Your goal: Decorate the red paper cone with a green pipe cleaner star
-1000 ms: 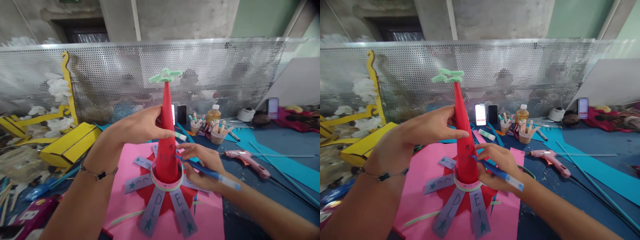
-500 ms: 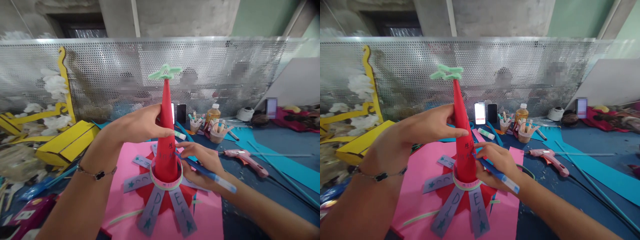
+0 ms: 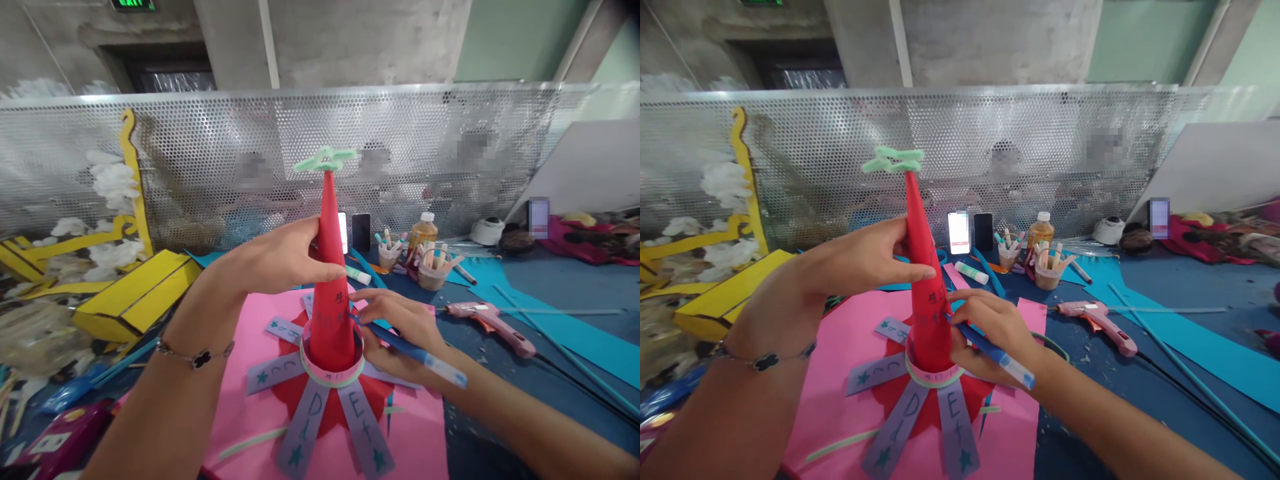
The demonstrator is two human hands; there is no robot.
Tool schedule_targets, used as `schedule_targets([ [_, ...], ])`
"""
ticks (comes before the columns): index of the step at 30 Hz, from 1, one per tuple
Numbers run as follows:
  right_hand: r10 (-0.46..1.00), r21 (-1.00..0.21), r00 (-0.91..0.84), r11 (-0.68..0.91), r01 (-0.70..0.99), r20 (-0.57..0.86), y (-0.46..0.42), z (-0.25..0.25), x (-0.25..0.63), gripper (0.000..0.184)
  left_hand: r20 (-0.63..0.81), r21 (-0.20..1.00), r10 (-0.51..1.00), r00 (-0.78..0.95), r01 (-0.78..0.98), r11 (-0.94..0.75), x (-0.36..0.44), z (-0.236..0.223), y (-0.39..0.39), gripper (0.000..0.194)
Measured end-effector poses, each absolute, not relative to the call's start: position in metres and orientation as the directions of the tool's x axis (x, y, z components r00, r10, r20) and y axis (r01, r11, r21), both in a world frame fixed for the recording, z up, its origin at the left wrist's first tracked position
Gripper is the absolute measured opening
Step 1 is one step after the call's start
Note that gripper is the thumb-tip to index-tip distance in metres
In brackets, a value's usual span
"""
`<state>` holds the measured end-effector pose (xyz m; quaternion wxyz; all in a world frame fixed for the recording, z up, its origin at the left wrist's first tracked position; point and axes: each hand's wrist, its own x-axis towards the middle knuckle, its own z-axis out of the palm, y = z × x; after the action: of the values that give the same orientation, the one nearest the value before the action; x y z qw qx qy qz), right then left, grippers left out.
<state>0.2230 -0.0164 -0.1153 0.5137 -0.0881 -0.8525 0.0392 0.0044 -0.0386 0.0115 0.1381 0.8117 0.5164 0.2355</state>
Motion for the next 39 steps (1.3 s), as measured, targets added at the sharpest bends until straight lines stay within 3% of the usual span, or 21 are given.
schedule_targets([
  [8, 0.121, -0.115, -0.457, 0.993, 0.040, 0.881, -0.0126, -0.1174, 0.2232, 0.026, 0.229, 0.486, 0.911, 0.342, 0.771, -0.411, 0.0025, 0.0097, -0.0377, 0.028],
  [25, 0.144, -0.123, -0.458, 0.990, 0.076, 0.877, -0.0143, -0.1178, 0.2212, 0.026, 0.218, 0.498, 0.916, 0.337, 0.769, -0.401, 0.0056, 0.0119, -0.0389, 0.026],
  [32, 0.178, -0.162, -0.458, 0.984, 0.076, 0.871, -0.0147, -0.1189, 0.2207, 0.023, 0.215, 0.488, 0.927, 0.308, 0.788, -0.375, 0.0062, 0.0119, -0.0395, 0.030],
  [39, 0.277, -0.285, -0.434, 0.957, 0.047, 0.857, -0.0164, -0.1231, 0.2232, 0.022, 0.209, 0.480, 0.933, 0.293, 0.800, -0.359, 0.0056, 0.0146, -0.0418, 0.034],
])
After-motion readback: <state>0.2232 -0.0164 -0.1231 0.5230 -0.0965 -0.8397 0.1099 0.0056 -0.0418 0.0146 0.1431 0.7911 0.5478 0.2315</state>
